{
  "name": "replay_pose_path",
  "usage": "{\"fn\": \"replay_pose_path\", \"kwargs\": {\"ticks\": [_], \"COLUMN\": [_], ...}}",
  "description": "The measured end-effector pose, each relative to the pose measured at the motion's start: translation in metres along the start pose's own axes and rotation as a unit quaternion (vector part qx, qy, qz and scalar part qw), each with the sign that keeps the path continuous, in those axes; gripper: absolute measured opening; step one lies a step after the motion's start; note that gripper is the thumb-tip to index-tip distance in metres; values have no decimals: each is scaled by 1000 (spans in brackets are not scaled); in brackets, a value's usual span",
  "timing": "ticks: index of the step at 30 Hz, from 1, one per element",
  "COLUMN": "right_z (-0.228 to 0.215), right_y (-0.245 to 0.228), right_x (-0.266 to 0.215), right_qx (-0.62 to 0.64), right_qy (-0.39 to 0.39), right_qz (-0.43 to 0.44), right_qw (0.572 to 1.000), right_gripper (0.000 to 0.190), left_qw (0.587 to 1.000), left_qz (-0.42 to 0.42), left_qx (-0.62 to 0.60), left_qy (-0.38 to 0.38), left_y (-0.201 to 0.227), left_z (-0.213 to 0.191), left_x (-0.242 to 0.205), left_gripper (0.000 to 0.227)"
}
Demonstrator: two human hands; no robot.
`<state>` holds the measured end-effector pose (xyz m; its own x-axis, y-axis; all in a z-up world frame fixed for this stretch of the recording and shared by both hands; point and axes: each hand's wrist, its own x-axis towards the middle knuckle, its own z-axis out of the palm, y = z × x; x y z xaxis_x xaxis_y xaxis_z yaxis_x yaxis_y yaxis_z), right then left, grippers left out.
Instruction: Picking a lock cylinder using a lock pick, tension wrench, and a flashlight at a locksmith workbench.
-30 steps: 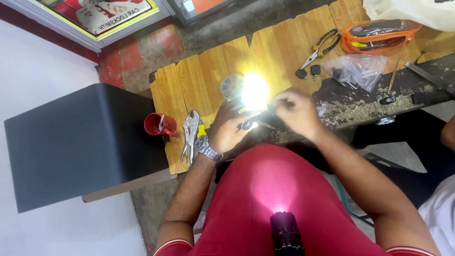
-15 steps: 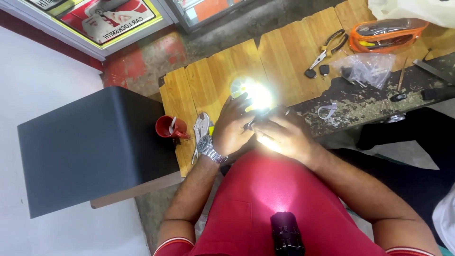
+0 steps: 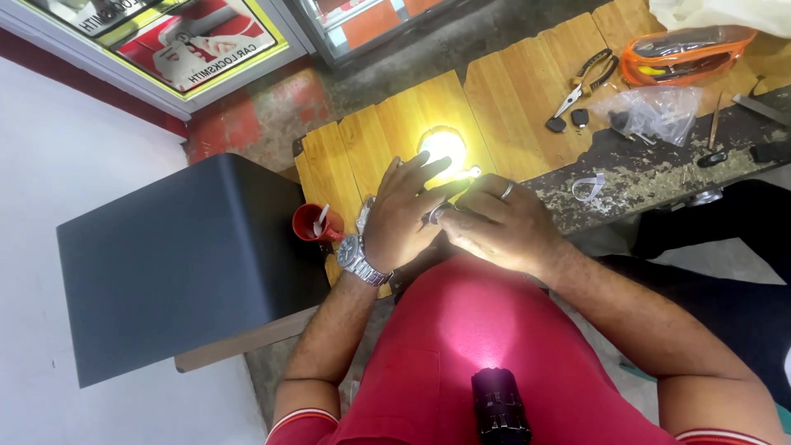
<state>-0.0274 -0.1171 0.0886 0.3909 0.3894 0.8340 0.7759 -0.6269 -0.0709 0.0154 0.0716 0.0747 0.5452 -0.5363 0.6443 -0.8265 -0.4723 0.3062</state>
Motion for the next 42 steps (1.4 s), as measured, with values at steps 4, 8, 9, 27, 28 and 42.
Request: {"fn": "replay_pose_path", "kwargs": {"ticks": [4, 8, 9, 27, 28, 42], "right_z": [-3, -8, -10, -47, -48, -44], "right_y": [-4, -3, -3, 10, 11, 2], "right_x": [10, 16, 17, 45, 46, 39], "right_qx": [16, 6, 0, -84, -90, -101], "right_qy": [19, 26, 22, 20, 18, -12], "right_qz": [-10, -37, -42, -132, -140, -114], "right_qw": [1000, 999, 999, 987, 986, 988], "right_gripper": [34, 32, 34, 4, 3, 6], "left_qw": [1000, 999, 999, 997, 997, 999], "left_qz": [12, 22, 27, 69, 67, 29], "left_qx": [-2, -8, -11, 40, 37, 26], "left_qy": [26, 23, 17, 15, 8, -4], "left_y": [2, -1, -1, 19, 21, 16], "left_z": [-3, -1, -2, -18, -20, -14], "left_x": [2, -1, 1, 36, 38, 23], "left_gripper": [24, 26, 26, 44, 44, 48]}}
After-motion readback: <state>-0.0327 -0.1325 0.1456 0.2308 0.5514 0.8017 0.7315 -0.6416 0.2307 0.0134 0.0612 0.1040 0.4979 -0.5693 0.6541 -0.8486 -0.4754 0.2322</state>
